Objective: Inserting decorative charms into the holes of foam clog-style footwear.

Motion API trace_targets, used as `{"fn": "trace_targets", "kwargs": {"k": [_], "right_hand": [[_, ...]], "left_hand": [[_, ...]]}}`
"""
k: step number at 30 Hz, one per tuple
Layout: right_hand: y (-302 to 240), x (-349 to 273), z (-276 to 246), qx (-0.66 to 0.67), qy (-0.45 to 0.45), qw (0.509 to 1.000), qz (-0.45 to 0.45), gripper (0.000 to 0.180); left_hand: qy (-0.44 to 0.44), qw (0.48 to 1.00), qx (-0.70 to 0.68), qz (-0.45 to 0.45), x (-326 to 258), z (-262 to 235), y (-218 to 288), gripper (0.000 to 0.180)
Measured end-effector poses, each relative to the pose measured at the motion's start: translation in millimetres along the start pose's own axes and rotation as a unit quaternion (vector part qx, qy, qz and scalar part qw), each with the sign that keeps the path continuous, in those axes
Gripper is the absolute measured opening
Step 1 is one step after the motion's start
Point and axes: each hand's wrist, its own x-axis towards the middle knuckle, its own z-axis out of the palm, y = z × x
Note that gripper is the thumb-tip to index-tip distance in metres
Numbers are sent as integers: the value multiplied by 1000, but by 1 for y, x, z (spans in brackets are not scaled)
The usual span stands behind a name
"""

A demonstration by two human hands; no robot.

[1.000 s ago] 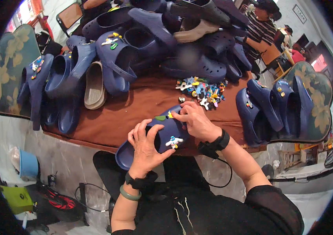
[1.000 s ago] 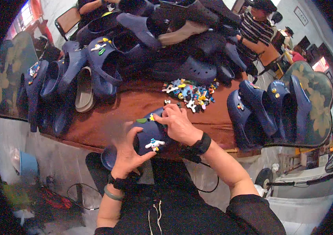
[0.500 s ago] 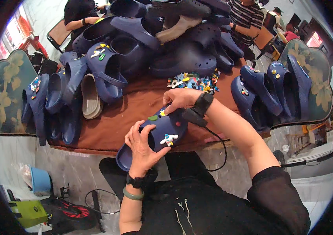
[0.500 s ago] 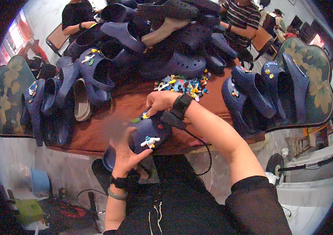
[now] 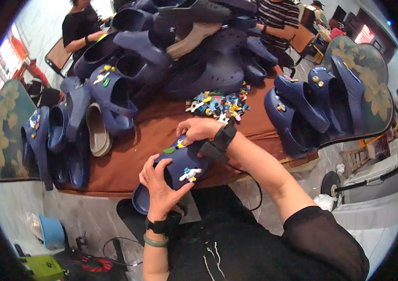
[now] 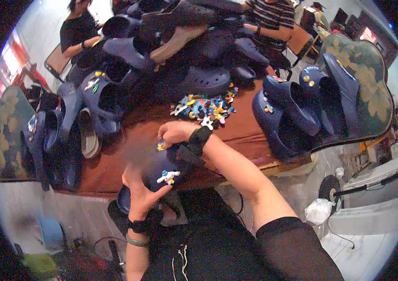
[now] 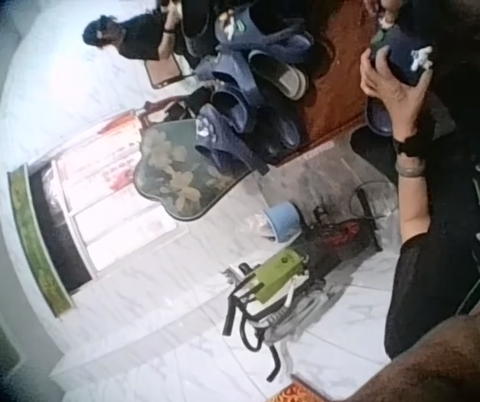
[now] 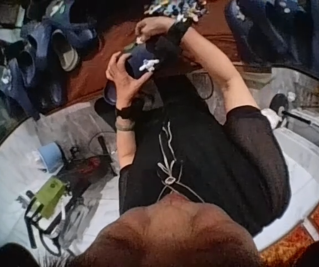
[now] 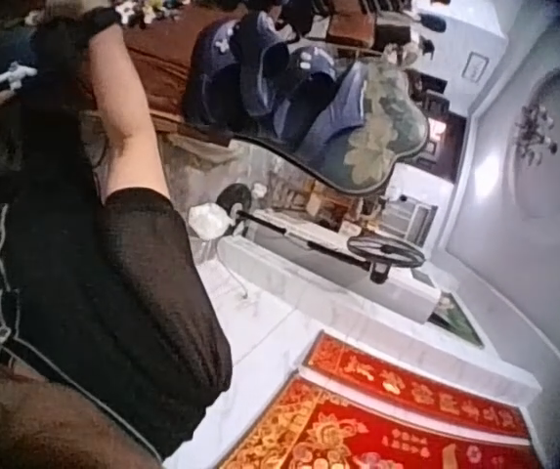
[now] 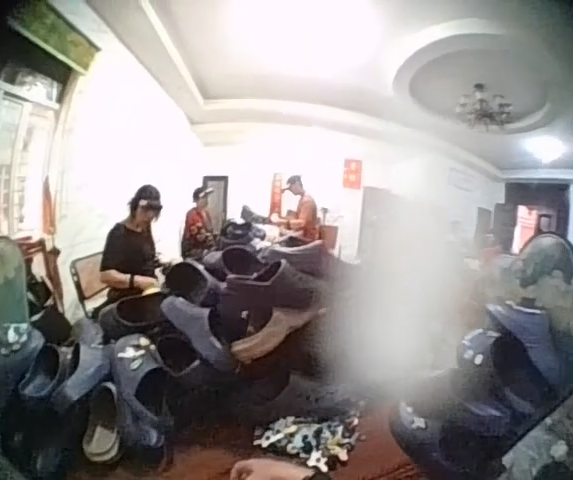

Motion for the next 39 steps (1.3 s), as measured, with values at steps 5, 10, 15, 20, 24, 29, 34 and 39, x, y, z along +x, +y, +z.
{"fn": "trace_targets", "kwargs": {"k": [5,10,15,20,24,29,34,39], "right_hand": [[27,-40,49,30,264,947,-182,40],[65,-80,60,61,424,894,-130,21],[115,-90,33,32,508,859,-52,13],[120,-75,25,-84,501,861,-20,26],[126,-67,29,-137,495,858,-5,33],[144,-74,36,40,602,795,-53,13],[168,-79,37,164,643,748,19,17],[159,-74,36,44,606,794,6,27]], "left_hand": [[-7,1000,7,-10,-4,4,0,86],[-14,1000,16,-15,-3,0,3,90],[-10,1000,14,-23,-4,-1,1,90],[-17,999,19,-32,-6,2,-2,91],[-18,999,11,-33,-7,4,-3,93],[11,1000,6,-24,-7,3,0,83],[-9,1000,7,-26,-7,3,-1,89],[-7,1000,18,-21,-8,1,-2,89]]}}
